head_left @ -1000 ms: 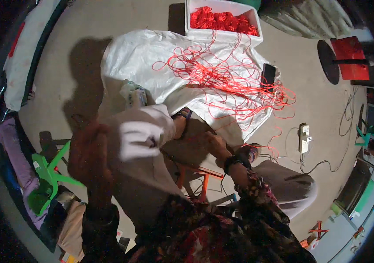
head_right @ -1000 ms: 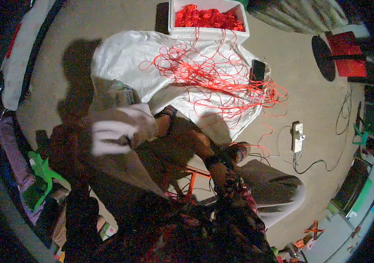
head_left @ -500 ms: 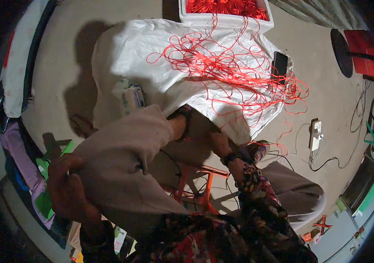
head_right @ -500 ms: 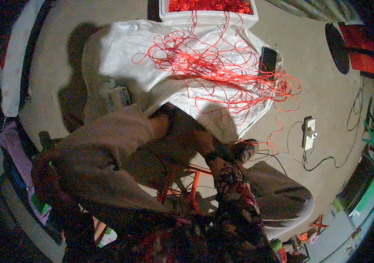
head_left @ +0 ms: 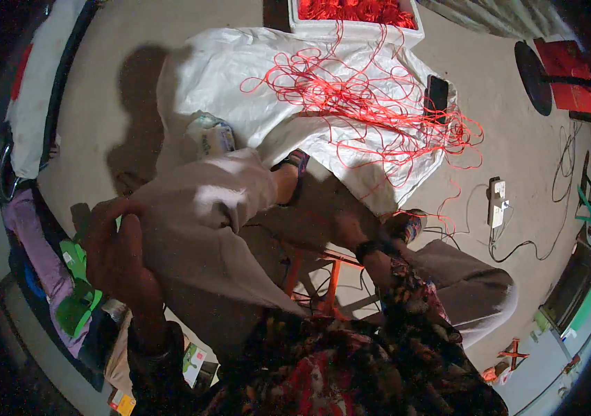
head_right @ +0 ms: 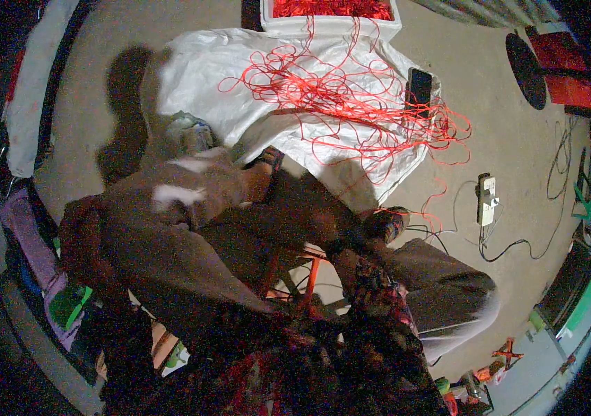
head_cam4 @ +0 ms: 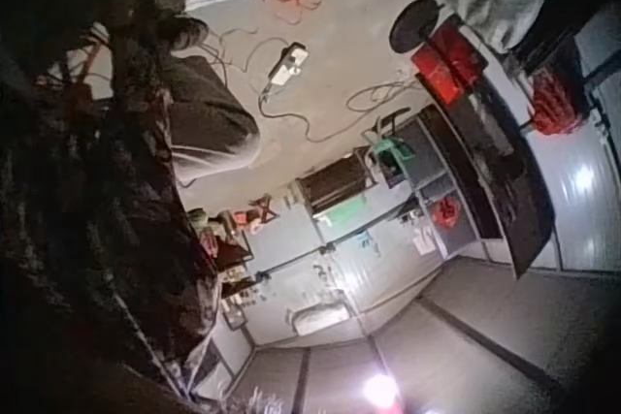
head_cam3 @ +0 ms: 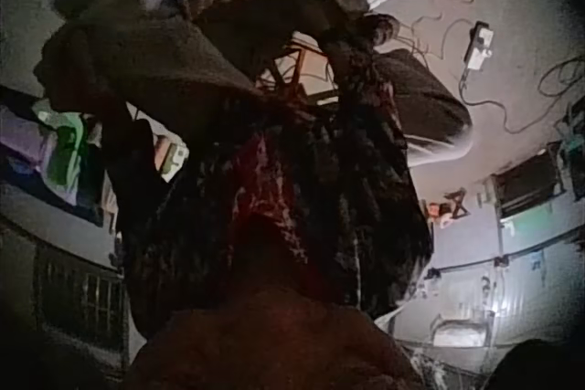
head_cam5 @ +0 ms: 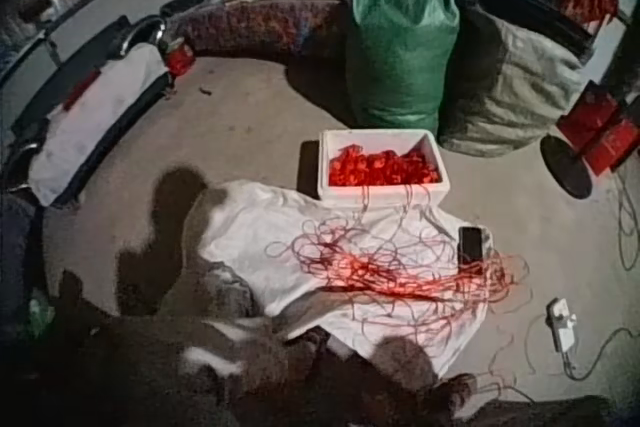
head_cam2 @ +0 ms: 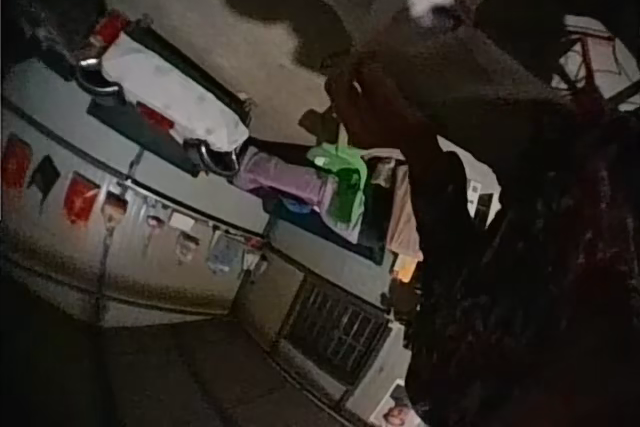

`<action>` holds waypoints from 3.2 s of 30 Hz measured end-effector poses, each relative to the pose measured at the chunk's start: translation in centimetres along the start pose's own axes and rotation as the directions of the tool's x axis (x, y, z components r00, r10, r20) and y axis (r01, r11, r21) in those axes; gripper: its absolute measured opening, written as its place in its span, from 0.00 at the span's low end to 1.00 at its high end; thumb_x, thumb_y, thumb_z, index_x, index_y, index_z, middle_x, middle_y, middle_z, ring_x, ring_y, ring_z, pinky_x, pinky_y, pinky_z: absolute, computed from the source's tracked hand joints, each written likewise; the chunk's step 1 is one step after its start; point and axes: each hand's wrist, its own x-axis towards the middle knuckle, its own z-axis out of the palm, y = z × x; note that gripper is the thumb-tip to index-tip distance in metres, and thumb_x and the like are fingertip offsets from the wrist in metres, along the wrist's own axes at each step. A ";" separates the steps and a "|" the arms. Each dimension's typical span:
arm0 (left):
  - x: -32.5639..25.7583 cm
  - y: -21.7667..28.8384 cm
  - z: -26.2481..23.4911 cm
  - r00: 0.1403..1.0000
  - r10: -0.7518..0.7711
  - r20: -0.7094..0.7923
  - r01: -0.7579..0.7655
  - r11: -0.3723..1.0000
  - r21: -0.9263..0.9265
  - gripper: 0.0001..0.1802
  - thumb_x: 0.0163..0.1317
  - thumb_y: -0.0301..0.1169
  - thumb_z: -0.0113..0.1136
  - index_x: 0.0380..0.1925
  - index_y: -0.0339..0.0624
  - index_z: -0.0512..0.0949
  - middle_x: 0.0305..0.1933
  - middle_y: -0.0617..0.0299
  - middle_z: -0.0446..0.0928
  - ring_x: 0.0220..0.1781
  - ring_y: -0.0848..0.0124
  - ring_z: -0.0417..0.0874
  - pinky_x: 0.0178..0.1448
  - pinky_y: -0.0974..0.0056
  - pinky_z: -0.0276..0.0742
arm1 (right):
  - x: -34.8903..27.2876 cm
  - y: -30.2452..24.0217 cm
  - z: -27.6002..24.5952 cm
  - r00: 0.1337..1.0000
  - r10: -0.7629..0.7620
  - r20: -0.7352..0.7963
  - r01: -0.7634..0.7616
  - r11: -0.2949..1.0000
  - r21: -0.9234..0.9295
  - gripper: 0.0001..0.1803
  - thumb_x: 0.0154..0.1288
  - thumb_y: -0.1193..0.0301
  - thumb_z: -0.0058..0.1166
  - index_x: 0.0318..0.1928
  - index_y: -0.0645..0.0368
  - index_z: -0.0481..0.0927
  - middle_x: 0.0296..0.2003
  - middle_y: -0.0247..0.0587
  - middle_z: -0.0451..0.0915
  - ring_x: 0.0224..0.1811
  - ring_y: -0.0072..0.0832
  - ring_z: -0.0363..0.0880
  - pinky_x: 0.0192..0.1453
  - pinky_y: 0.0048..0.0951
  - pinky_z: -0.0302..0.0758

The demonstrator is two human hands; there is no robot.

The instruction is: Wrapping a pack of wet wipes with red decorative string.

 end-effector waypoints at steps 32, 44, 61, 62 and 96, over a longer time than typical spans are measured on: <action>-2.2 1.8 -0.1 0.984 -0.022 0.178 0.142 0.705 -0.695 0.08 0.60 0.28 0.58 0.36 0.36 0.80 0.33 0.65 0.80 0.37 0.78 0.77 0.44 0.72 0.72 | -14.6 -21.8 -34.4 0.949 -0.076 -0.305 0.313 0.331 0.890 0.04 0.66 0.74 0.53 0.41 0.57 0.74 0.31 0.32 0.77 0.28 0.19 0.78 0.28 0.20 0.74; -9.3 12.1 0.4 0.625 0.402 0.669 0.650 0.206 -0.731 0.14 0.63 0.34 0.60 0.40 0.32 0.78 0.33 0.65 0.77 0.34 0.79 0.77 0.44 0.73 0.71 | -18.8 -23.4 -35.0 0.894 -0.012 -0.447 0.423 0.346 0.837 0.08 0.67 0.69 0.53 0.43 0.59 0.73 0.33 0.34 0.77 0.30 0.21 0.78 0.27 0.23 0.74; -7.9 4.8 -11.3 0.800 0.003 0.600 0.545 0.416 -0.728 0.10 0.66 0.29 0.53 0.37 0.34 0.80 0.20 0.69 0.71 0.20 0.81 0.65 0.25 0.75 0.61 | -20.8 -11.8 -29.3 0.786 -0.140 -0.602 -0.034 0.963 -0.268 0.15 0.53 0.73 0.62 0.42 0.61 0.78 0.45 0.42 0.77 0.46 0.32 0.75 0.48 0.31 0.73; -8.2 5.3 -11.5 0.771 0.015 0.637 0.564 0.448 -0.693 0.09 0.65 0.29 0.54 0.37 0.35 0.81 0.20 0.70 0.71 0.20 0.81 0.65 0.25 0.75 0.62 | -20.2 -14.7 -30.5 0.751 -0.141 -0.645 0.031 0.983 -0.179 0.16 0.52 0.74 0.63 0.43 0.61 0.78 0.46 0.44 0.76 0.48 0.33 0.74 0.50 0.31 0.72; -4.5 -28.2 29.6 0.633 -0.613 0.473 0.622 0.766 0.159 0.47 0.32 0.49 0.74 0.50 0.31 0.70 0.52 0.41 0.73 0.56 0.47 0.73 0.56 0.47 0.70 | -11.9 -20.5 -21.9 0.985 -0.082 0.153 -0.121 0.306 0.944 0.14 0.65 0.68 0.54 0.46 0.65 0.80 0.41 0.45 0.82 0.42 0.32 0.81 0.50 0.31 0.75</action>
